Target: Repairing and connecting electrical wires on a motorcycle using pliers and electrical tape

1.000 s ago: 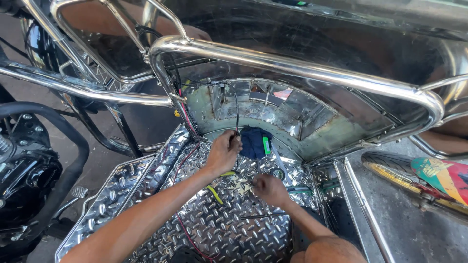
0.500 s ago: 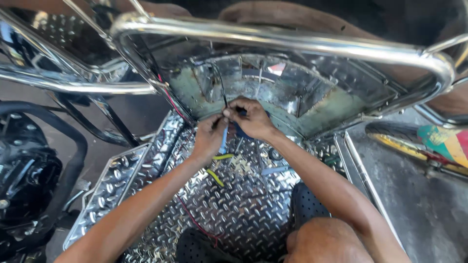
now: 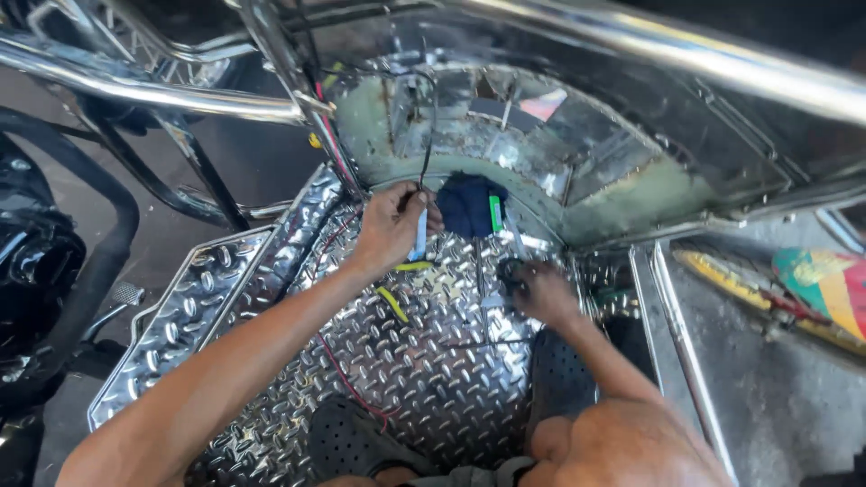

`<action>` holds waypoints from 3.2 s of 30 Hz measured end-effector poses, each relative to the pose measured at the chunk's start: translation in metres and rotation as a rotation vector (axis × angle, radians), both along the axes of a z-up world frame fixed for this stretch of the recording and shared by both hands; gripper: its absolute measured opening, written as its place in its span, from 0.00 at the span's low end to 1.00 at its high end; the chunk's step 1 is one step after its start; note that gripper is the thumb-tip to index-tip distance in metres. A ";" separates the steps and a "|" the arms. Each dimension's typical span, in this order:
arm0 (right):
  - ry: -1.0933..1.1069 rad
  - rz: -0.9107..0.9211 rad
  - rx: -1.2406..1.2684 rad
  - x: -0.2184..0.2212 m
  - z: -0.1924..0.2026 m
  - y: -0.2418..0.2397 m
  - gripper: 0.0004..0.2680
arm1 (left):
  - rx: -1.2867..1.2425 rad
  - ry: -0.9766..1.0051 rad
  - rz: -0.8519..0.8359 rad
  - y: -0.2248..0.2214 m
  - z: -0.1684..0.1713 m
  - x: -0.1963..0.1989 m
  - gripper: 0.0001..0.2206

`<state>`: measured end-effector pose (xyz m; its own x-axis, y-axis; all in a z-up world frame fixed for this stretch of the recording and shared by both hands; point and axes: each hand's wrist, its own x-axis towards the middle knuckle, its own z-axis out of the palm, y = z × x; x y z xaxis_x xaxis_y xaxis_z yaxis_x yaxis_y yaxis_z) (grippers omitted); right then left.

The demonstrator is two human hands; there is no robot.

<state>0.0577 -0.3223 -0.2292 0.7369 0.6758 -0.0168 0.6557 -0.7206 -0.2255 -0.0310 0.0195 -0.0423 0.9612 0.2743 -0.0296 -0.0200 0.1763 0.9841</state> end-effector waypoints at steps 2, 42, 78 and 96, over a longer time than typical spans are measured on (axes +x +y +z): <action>-0.118 0.046 -0.018 -0.013 0.012 0.002 0.10 | 0.012 -0.030 0.036 -0.002 -0.004 -0.001 0.11; 0.187 0.129 0.715 -0.021 0.238 0.170 0.11 | 0.298 0.018 0.385 -0.007 0.004 -0.021 0.10; 0.577 -0.063 0.952 -0.001 0.183 0.198 0.10 | -0.030 0.184 0.319 -0.004 0.007 -0.002 0.07; 1.106 0.093 1.106 0.013 0.220 0.182 0.36 | -0.161 0.084 0.262 -0.002 0.030 -0.020 0.30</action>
<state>0.0712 -0.1405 -0.0092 0.6514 0.7586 0.0156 -0.1556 0.1537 -0.9758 -0.0513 0.0174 -0.0120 0.8506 0.4979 -0.1693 -0.0048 0.3294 0.9442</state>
